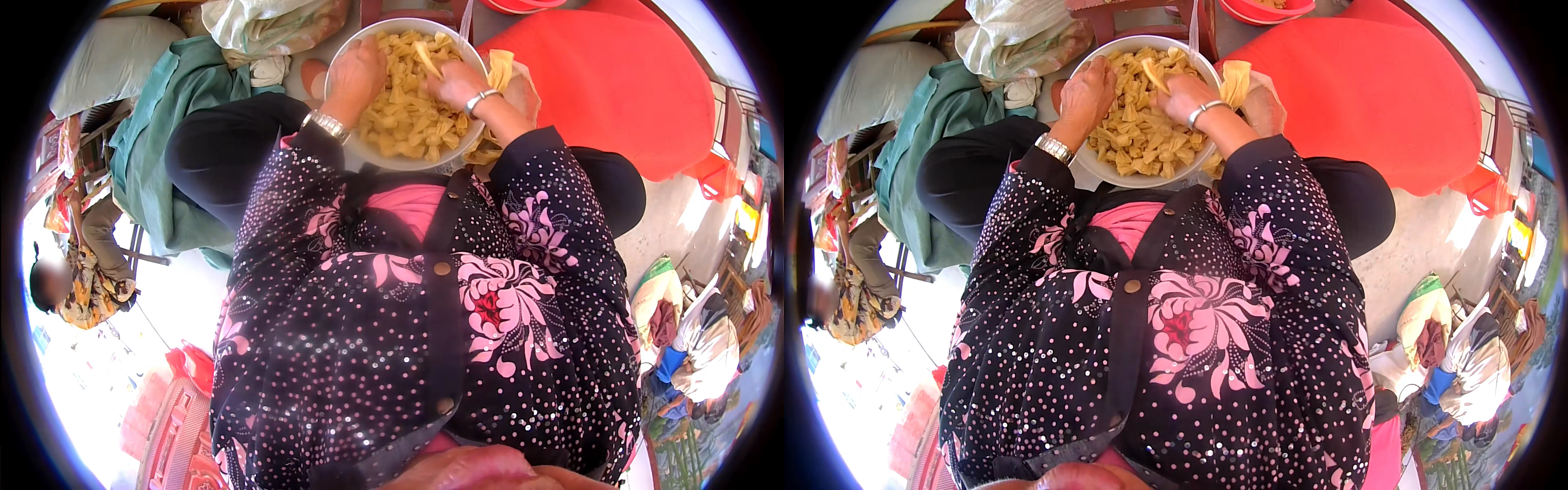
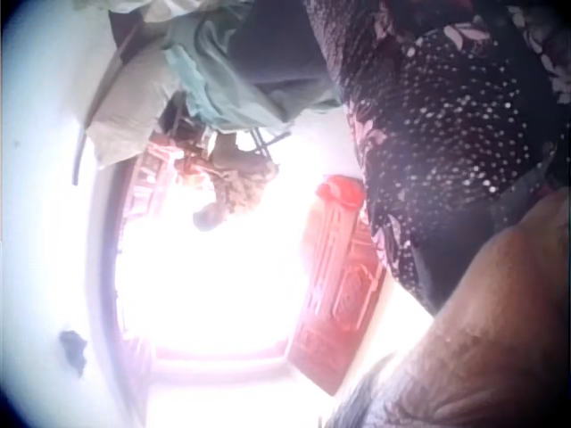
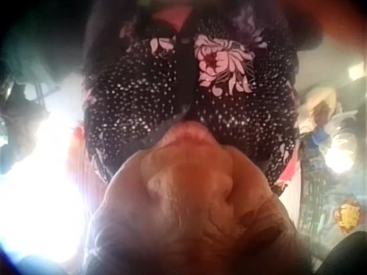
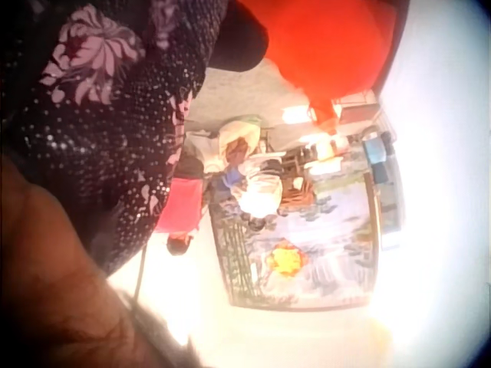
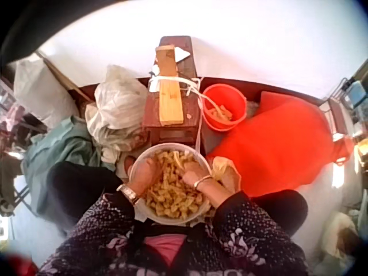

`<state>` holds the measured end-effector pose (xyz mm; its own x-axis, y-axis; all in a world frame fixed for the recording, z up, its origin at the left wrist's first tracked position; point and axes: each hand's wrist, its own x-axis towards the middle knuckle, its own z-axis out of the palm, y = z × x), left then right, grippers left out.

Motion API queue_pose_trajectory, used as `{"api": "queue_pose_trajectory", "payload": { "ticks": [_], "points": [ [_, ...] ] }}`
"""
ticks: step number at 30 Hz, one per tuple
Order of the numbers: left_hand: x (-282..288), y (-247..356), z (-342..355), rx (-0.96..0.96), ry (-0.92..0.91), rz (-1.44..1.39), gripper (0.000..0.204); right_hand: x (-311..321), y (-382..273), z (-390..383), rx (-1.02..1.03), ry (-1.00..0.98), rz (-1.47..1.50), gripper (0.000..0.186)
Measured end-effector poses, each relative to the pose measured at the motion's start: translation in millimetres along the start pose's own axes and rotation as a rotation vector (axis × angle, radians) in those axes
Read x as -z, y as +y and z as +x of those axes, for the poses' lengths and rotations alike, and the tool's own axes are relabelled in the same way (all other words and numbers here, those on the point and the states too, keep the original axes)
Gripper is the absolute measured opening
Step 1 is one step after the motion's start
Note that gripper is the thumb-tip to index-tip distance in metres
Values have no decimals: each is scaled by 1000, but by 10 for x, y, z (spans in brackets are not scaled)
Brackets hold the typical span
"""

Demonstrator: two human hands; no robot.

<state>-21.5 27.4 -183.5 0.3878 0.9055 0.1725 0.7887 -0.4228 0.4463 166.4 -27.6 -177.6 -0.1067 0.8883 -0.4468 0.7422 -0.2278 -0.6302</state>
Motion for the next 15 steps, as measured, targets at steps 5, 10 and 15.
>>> {"api": "queue_pose_trajectory", "payload": {
  "ticks": [5, 10, 15],
  "points": [
    [60, 134, -159, -84, -478, -113, 20, -125, -349, -477, 113, -330, -345, 31],
    [-111, 61, -268, -154, -503, -235, 26, -510, -146, -499, 166, -298, -454, 25],
    [-218, 156, -344, -87, -505, -318, 27, -809, -117, -436, 100, -366, -520, 24]
  ]
}}
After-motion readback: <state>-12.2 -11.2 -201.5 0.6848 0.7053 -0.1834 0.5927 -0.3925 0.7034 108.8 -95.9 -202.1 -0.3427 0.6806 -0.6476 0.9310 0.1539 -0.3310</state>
